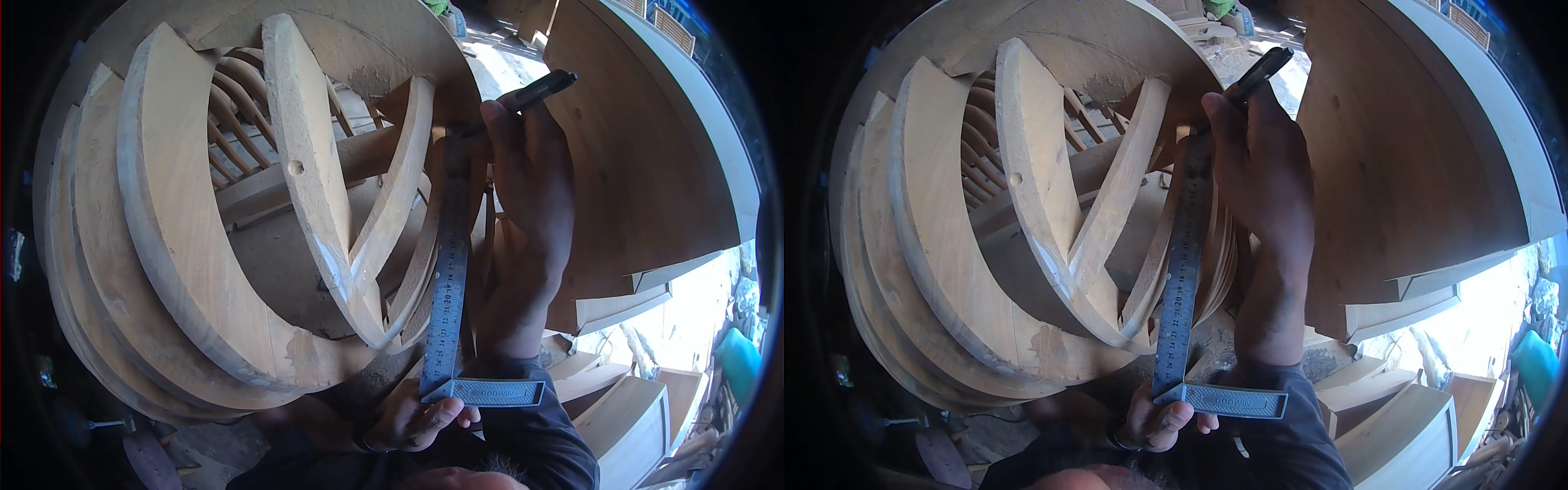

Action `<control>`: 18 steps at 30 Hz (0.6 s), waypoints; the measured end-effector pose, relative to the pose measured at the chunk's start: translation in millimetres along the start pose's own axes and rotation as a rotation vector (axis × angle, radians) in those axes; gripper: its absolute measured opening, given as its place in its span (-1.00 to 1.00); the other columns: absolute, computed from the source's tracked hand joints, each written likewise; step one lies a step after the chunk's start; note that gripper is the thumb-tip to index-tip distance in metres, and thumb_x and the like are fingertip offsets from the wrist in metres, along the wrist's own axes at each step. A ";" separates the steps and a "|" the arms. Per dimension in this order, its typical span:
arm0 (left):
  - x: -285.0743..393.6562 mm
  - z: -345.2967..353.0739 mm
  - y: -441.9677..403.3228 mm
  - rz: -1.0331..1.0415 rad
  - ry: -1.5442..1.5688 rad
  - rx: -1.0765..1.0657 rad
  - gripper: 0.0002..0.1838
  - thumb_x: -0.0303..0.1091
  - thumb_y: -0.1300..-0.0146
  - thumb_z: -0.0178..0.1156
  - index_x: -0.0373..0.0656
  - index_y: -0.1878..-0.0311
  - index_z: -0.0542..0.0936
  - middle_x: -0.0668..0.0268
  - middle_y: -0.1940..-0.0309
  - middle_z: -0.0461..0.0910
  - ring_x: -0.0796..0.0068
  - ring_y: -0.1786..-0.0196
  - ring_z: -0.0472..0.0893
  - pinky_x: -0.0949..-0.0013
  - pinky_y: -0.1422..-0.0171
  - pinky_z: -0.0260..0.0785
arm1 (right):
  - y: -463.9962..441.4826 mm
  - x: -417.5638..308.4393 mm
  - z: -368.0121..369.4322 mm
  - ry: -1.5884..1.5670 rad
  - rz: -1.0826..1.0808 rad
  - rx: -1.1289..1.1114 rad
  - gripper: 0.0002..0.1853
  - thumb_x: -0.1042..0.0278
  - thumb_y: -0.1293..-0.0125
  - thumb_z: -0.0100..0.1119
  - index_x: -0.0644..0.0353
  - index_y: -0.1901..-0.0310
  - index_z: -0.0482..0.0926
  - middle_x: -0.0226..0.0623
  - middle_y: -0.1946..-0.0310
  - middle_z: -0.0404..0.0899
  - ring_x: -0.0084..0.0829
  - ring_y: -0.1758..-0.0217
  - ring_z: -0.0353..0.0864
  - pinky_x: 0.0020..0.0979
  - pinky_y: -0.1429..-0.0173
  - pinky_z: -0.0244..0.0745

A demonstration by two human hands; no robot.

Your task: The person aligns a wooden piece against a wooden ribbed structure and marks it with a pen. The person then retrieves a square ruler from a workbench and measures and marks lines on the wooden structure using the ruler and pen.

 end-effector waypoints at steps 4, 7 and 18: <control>-1.6 -2.1 0.4 -0.022 0.001 -0.005 -0.58 -0.10 -0.50 0.09 -0.38 0.12 0.59 0.08 0.34 0.70 0.42 0.36 0.66 0.38 0.22 0.54 | 0.2 1.1 -6.7 -0.031 -0.015 0.044 -0.71 0.17 -0.48 0.14 0.28 0.21 0.54 -0.31 0.58 0.55 -0.50 0.52 0.53 -0.37 0.34 0.40; -2.9 -1.7 0.1 -0.044 0.038 -0.004 -0.57 -0.08 -0.49 0.09 -0.38 0.12 0.59 0.09 0.33 0.70 0.43 0.35 0.66 0.38 0.21 0.54 | 0.8 -1.0 -9.1 -0.022 -0.043 0.042 -0.72 0.19 -0.47 0.15 0.29 0.22 0.54 -0.33 0.58 0.54 -0.51 0.52 0.51 -0.39 0.33 0.39; -2.9 -1.4 0.9 -0.067 0.043 -0.011 -0.56 -0.08 -0.49 0.11 -0.39 0.11 0.59 0.09 0.32 0.70 0.43 0.34 0.66 0.37 0.20 0.54 | 4.1 -7.2 -7.8 -0.051 -0.139 0.011 -0.76 0.26 -0.43 0.22 0.30 0.25 0.54 -0.32 0.57 0.54 -0.54 0.53 0.48 -0.42 0.36 0.36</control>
Point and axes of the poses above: each hand's wrist, its own y-axis away from the middle knuckle, its own z-axis out of the palm, x = y × z, the point moved 6 cm from there along -y, towards the middle knuckle
